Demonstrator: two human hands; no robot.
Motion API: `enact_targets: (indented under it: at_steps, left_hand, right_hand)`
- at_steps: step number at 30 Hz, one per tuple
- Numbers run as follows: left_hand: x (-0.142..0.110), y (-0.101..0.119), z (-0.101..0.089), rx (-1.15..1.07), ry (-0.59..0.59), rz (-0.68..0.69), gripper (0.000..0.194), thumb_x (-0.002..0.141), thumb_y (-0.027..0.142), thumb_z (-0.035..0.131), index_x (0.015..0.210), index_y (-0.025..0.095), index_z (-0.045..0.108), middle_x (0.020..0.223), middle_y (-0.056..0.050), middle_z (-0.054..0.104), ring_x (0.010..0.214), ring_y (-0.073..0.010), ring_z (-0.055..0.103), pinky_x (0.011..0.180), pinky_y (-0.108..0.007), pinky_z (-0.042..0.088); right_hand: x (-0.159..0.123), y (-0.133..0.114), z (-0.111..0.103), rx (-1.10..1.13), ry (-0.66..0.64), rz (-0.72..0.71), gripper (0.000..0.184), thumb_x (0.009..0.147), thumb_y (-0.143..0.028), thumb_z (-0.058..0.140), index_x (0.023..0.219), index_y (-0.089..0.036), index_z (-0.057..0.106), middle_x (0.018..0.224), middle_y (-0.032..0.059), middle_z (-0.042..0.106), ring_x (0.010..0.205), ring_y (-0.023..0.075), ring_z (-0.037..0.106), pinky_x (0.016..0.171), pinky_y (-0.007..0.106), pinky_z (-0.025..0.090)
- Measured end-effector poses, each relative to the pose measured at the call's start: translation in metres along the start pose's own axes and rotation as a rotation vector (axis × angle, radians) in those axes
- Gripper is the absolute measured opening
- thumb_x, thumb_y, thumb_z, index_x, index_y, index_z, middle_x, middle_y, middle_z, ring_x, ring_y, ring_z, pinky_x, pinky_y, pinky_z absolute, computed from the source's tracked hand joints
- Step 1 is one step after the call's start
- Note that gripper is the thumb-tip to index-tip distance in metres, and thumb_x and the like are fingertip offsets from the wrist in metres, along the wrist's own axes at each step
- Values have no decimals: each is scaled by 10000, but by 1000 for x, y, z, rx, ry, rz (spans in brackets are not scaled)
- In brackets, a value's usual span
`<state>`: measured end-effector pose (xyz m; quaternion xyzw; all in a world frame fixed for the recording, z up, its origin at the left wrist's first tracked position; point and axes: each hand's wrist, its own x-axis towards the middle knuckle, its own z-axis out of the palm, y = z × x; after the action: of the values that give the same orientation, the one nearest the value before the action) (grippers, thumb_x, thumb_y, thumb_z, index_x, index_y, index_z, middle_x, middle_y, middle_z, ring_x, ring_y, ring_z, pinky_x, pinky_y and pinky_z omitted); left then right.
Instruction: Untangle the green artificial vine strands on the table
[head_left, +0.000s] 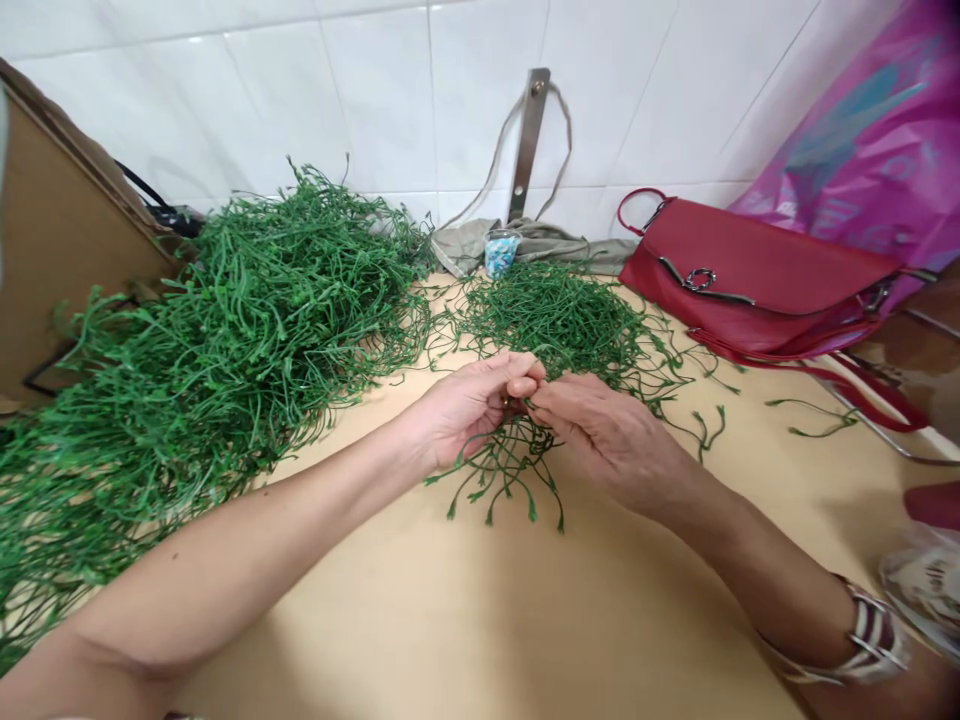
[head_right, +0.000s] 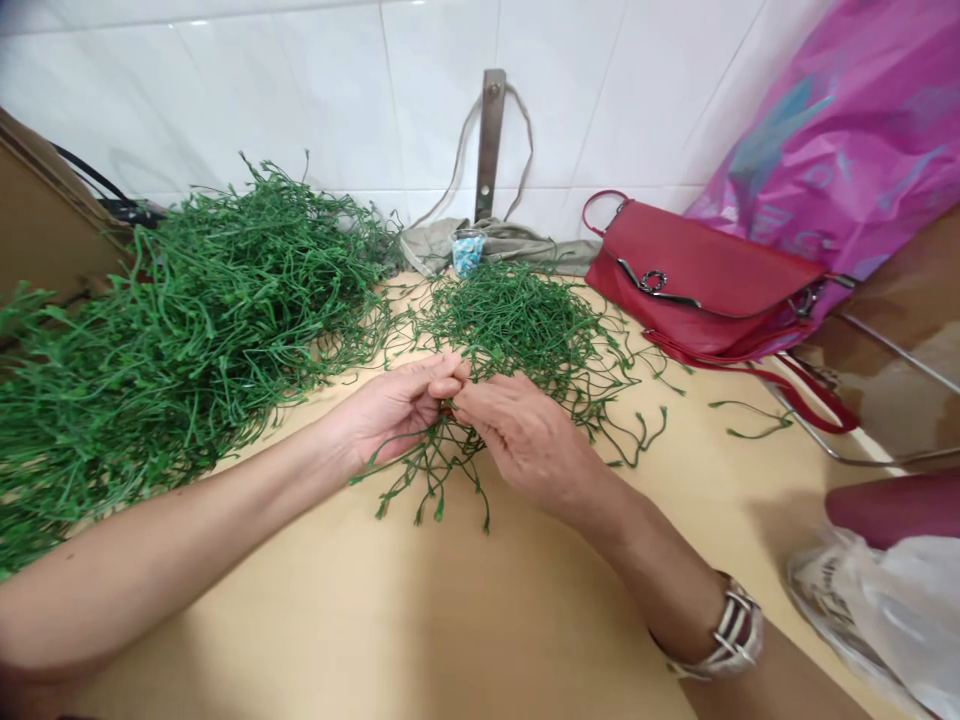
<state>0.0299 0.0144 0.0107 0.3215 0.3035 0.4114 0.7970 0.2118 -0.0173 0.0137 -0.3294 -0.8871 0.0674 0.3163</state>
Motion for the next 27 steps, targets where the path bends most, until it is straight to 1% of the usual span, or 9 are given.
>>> enact_targets:
  at_steps: [4,6,8,10,13,15,19,23,27]
  left_hand:
    - [1,2,-4,-35,30,-39,174,902,287,744,832,142,678,506,78,435,538,-56,533,563,-146,436]
    - [1,6,-2,-51,56,-9,159,901,281,744,858,149,667,494,83,431,588,-78,597,633,-171,481]
    - [0,10,1,-61,86,38,135,932,285,700,897,161,660,585,51,575,681,-111,673,735,-226,524]
    - [1,13,3,-75,109,74,120,980,269,612,948,167,666,761,-5,712,778,-146,721,823,-285,537]
    - [2,14,2,-67,98,95,146,997,226,555,1005,161,685,932,-56,766,874,-170,738,892,-319,522]
    - [4,12,-1,-34,84,94,126,985,227,588,1009,165,696,984,-62,768,919,-170,735,901,-307,508]
    - [6,7,-6,31,47,92,129,942,274,684,1033,201,739,998,-32,752,954,-141,709,868,-258,483]
    - [6,6,-9,117,30,132,186,874,318,762,1035,225,772,939,-10,722,914,-126,658,824,-242,464]
    - [3,6,-6,247,5,229,162,859,329,763,967,209,782,865,0,687,823,-114,585,817,-253,443]
  right_hand:
    - [3,-7,-3,107,-110,-68,307,987,-135,426,765,-244,609,773,28,693,883,193,674,842,332,529]
    - [3,-10,-3,162,-86,1,274,989,-176,432,812,-253,627,837,40,720,935,203,689,856,343,537]
    - [2,-10,-5,169,59,155,239,1010,-257,442,872,-259,638,895,48,729,900,206,689,824,349,542]
    - [0,-2,-10,85,325,360,264,1031,-298,415,913,-253,646,933,62,723,873,206,681,836,368,535]
    - [-6,21,-15,-142,699,624,265,992,-269,453,1116,-193,675,1130,154,697,1074,269,669,975,459,495]
    - [-10,36,-15,-226,789,683,396,933,-250,526,1302,-151,628,1305,224,621,1211,319,625,1001,509,485]
    - [-10,34,-9,-274,711,478,378,949,-268,538,1306,-187,632,1317,202,635,1280,345,575,1049,554,451]
    - [-2,4,-5,-183,507,306,201,1014,-303,494,1046,-261,689,1060,95,728,1080,283,647,1013,505,444]
    - [2,-10,1,-128,362,263,138,943,-375,637,891,-261,695,899,56,739,902,257,645,897,455,459]
